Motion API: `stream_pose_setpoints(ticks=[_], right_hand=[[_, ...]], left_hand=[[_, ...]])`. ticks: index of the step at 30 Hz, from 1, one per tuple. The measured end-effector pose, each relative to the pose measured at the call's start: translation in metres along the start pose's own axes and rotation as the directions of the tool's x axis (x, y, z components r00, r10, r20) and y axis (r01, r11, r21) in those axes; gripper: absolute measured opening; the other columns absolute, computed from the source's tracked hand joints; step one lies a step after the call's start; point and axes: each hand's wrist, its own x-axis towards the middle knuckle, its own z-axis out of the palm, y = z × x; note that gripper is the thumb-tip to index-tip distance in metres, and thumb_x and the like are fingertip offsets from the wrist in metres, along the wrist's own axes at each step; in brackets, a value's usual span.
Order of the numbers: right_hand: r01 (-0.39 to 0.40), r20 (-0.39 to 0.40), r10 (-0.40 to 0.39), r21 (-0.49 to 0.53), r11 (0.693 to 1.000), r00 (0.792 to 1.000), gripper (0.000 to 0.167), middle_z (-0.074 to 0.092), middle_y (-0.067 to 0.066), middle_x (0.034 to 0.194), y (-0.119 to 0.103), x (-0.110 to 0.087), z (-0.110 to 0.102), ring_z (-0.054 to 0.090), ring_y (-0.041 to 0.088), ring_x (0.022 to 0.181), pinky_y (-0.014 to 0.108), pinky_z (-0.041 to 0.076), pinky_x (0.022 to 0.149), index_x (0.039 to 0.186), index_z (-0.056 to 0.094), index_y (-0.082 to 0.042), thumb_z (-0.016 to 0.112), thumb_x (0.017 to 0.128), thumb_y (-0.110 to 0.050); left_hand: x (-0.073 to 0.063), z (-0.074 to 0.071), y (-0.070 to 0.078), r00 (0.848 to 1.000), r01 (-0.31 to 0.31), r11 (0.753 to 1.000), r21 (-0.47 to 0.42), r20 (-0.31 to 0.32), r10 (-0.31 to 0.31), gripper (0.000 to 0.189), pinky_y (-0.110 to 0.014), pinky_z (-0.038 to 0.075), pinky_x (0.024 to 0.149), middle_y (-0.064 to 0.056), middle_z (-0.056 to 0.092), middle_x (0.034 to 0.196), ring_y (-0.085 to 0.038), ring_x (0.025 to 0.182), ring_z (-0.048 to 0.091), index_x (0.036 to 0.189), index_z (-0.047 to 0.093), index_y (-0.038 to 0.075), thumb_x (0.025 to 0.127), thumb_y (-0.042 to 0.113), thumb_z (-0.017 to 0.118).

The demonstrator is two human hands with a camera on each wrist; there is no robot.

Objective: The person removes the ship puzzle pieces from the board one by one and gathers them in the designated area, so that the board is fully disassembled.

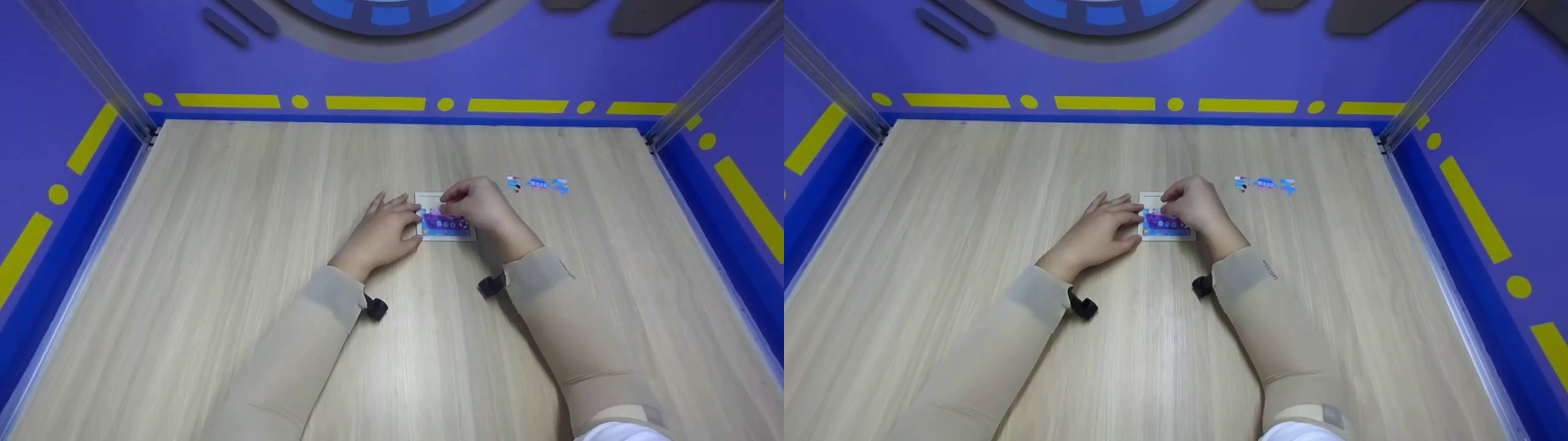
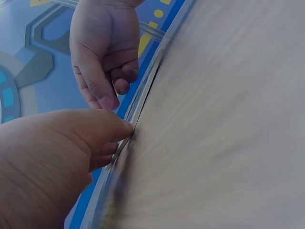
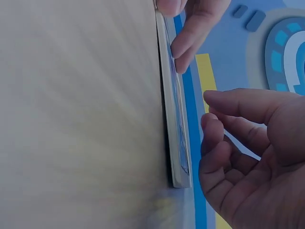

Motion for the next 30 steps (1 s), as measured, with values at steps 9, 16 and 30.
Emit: stream_pose_setpoints(ticks=[9, 16, 30], right_hand=[[0.001, 0.051, 0.001, -0.042, 0.999, 0.999, 0.027, 0.074, 0.003, 0.096, 0.002, 0.001, 0.006, 0.062, 0.019, 0.092, 0.028, 0.052, 0.079, 0.120, 0.086, -0.002, 0.087, 0.093, -0.005], [0.018, 0.079, -0.011, -0.081, 0.997, 0.997, 0.034, 0.069, 0.002, 0.095, 0.005, 0.001, 0.010, 0.058, 0.021, 0.093, 0.033, 0.048, 0.082, 0.126, 0.085, -0.004, 0.089, 0.093, -0.011], [0.037, 0.118, -0.027, -0.083, 0.996, 0.993, 0.031, 0.068, 0.004, 0.094, 0.004, 0.000, 0.013, 0.057, 0.020, 0.089, 0.034, 0.048, 0.079, 0.128, 0.084, -0.004, 0.086, 0.098, -0.008]], left_hand=[[0.000, 0.001, -0.001, 1.000, -0.023, 1.000, -0.013, -0.013, 0.023, 0.045, -0.063, 0.008, 0.147, -0.004, 0.061, 0.170, -0.031, 0.172, 0.039, 0.144, 0.076, 0.011, 0.108, 0.037, 0.073], [-0.001, 0.002, -0.002, 1.000, -0.021, 0.999, -0.032, -0.020, 0.021, 0.041, -0.063, 0.008, 0.147, -0.005, 0.061, 0.170, -0.031, 0.172, 0.039, 0.139, 0.078, 0.010, 0.107, 0.037, 0.074], [0.001, 0.000, -0.003, 0.999, -0.038, 0.995, -0.094, 0.002, 0.039, 0.040, -0.048, 0.014, 0.148, -0.012, 0.062, 0.168, -0.032, 0.169, 0.045, 0.135, 0.079, 0.003, 0.109, 0.032, 0.074]])
